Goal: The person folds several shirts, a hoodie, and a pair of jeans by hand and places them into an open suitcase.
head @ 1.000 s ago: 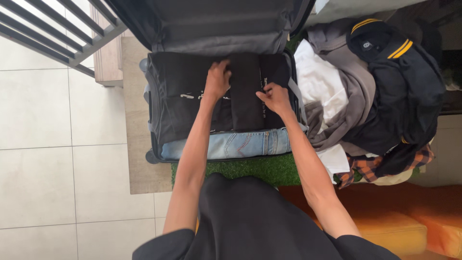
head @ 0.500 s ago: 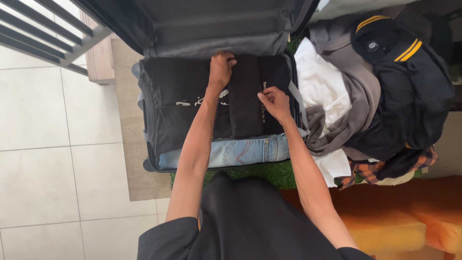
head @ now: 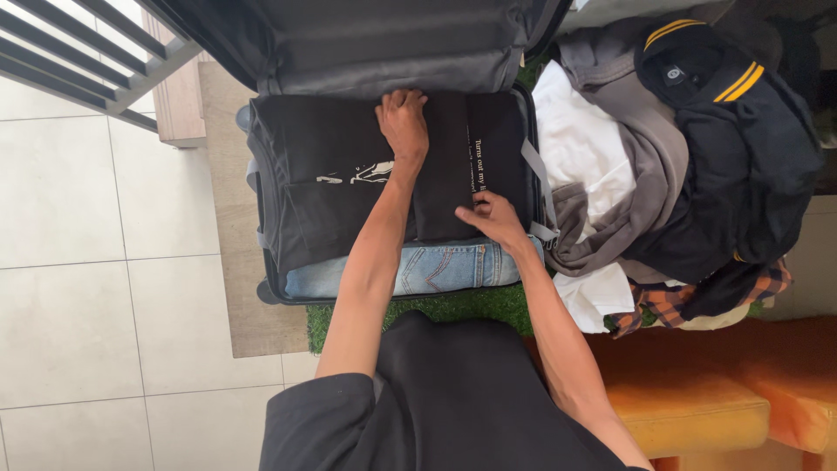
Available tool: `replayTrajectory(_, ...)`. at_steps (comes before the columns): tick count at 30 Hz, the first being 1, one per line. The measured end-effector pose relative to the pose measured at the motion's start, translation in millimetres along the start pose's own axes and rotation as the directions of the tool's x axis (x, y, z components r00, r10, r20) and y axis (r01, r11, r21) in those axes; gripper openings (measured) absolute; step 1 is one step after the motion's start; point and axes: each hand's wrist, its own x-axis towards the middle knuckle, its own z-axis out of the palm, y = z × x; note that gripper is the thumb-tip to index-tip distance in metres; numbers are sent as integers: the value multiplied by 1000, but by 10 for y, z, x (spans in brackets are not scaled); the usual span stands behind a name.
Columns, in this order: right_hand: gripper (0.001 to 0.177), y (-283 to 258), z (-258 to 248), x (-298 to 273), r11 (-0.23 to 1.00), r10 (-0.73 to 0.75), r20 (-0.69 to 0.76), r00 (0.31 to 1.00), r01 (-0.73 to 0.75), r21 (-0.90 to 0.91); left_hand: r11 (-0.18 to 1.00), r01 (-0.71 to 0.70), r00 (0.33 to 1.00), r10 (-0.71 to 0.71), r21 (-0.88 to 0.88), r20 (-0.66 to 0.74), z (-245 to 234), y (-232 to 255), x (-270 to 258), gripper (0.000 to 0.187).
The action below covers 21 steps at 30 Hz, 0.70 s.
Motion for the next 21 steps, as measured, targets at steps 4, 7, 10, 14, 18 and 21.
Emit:
replayTrajectory(4,80,-108,-13,-99,999,-40,80,996,42,-23,994,-28,998,34,110,-57,-282,206,0,18)
replayTrajectory(7,90,-121,12,-115,989,-69,19,997,71,-132,998,-56,990,60,-34,128,-577,218,-117,19)
replayTrajectory(10,85,-44,34,-66,997,-68,16,998,68,-29,929,49,859,148,-366,491,-1056,141,-433,30)
replayTrajectory(14,81,63,26,40,993,-81,69,994,74,95,934,156,724,112,-320,681,-1628,147,-830,49)
replayTrajectory(18,80,106,24,79,984,-96,107,990,78,159,908,267,697,51,-324,715,-1823,222,-1105,61)
replayTrajectory(21,80,75,9,81,986,-108,109,988,92,142,923,235,698,59,-306,714,-1791,198,-1244,47)
